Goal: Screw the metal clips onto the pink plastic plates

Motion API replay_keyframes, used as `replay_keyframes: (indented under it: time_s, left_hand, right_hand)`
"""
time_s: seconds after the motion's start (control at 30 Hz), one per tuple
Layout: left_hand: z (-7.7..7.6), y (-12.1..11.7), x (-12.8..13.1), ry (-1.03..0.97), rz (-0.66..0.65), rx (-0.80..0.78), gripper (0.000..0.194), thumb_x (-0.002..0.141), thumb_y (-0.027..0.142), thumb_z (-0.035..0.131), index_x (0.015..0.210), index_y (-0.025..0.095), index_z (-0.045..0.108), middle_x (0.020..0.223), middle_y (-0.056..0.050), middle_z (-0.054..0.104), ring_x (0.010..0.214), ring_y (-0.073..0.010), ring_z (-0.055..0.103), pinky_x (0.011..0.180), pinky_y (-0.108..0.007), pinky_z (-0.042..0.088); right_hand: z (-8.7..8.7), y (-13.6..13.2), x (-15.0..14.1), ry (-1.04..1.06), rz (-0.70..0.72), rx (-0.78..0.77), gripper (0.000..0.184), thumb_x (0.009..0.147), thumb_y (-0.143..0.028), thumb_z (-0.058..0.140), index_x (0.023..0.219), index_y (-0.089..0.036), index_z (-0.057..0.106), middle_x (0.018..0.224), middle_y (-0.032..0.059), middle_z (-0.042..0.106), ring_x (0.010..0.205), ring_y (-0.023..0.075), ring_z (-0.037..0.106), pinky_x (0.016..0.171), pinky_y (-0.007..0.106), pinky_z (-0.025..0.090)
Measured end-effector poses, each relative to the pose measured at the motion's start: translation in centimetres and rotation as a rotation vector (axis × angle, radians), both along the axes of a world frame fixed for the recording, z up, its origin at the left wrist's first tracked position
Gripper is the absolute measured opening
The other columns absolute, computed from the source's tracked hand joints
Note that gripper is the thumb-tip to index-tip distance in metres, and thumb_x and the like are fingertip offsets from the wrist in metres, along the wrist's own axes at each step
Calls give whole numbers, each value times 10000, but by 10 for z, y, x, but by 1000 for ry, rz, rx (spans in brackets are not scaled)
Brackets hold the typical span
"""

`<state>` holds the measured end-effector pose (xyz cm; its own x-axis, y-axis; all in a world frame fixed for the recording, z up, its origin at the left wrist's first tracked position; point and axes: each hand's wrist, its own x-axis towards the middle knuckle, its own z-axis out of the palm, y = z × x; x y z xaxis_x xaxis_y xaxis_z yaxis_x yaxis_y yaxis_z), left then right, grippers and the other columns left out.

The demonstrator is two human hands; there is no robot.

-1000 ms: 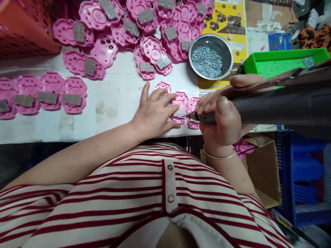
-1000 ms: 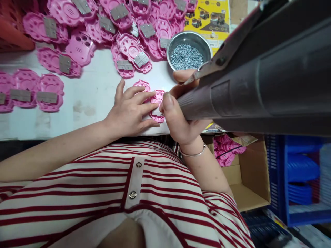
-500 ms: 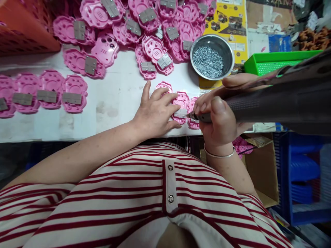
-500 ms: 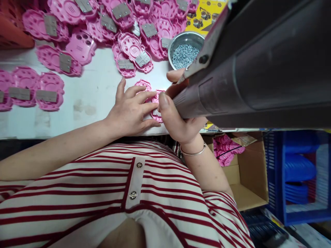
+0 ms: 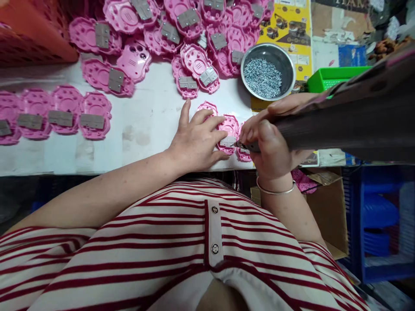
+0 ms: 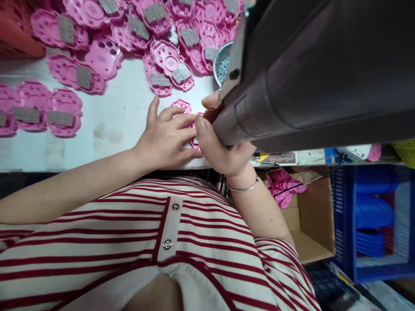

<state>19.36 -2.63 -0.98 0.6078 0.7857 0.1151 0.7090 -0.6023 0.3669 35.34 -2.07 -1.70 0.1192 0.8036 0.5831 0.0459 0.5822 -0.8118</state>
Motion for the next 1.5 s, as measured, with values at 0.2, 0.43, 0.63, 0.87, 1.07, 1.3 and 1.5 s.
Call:
replay_keyframes:
  time_s: [0.2, 0.43, 0.63, 0.87, 1.07, 1.3, 1.5]
  left_hand:
    - [-1, 0, 1, 8, 13, -7, 314, 857, 470, 682, 1109, 288, 729, 1375, -37, 589, 1311, -341, 442, 1184, -706, 69]
    - [-3, -1, -3, 22, -10, 46, 347, 867, 496, 660, 1114, 266, 741, 1335, -59, 619, 1270, -359, 474, 1160, -732, 108]
    - [0, -3, -6, 43, -23, 45, 371, 865, 523, 661, 1100, 247, 744, 1332, -71, 626, 1255, -368, 492, 1156, -733, 103]
    - [0, -4, -6, 60, -4, 12, 370, 843, 515, 683, 1136, 294, 733, 1345, -45, 621, 1288, -368, 468, 1160, -718, 100]
    - [0, -3, -7, 75, -2, 17, 376, 841, 534, 682, 1133, 302, 730, 1367, -31, 607, 1289, -362, 468, 1163, -708, 99]
    - [-1, -2, -6, 42, 3, -4, 383, 847, 527, 677, 1142, 289, 731, 1360, -46, 611, 1286, -374, 468, 1162, -725, 90]
    - [-2, 0, -4, -13, 17, -7, 359, 831, 504, 688, 1110, 287, 752, 1324, -59, 627, 1300, -395, 447, 1163, -739, 88]
  right_hand:
    - [4, 3, -3, 21, 66, 136, 262, 791, -385, 680, 1042, -398, 605, 530, -97, 408, 354, 75, 402, 396, 250, 428]
    - [43, -9, 22, 133, -131, 305, 213, 764, -312, 705, 973, -276, 685, 527, -81, 399, 366, 66, 451, 334, 212, 395]
    - [36, -14, 51, 121, -398, 339, 195, 767, -250, 666, 961, -234, 648, 559, -65, 430, 392, 66, 450, 359, 212, 398]
    - [29, -15, 47, 152, -406, 259, 210, 739, -324, 706, 939, -271, 673, 552, -61, 430, 408, 82, 472, 361, 237, 400]
    - [22, -13, 48, 115, -394, 279, 213, 761, -307, 689, 968, -267, 661, 551, -70, 399, 400, 63, 442, 382, 236, 424]
    - [40, -22, 44, 156, -418, 303, 173, 767, -293, 685, 931, -254, 645, 534, -89, 448, 391, 57, 441, 370, 211, 406]
    - [49, -24, 20, 187, -163, 252, 165, 761, -303, 653, 926, -301, 660, 530, -99, 443, 390, 53, 431, 389, 212, 447]
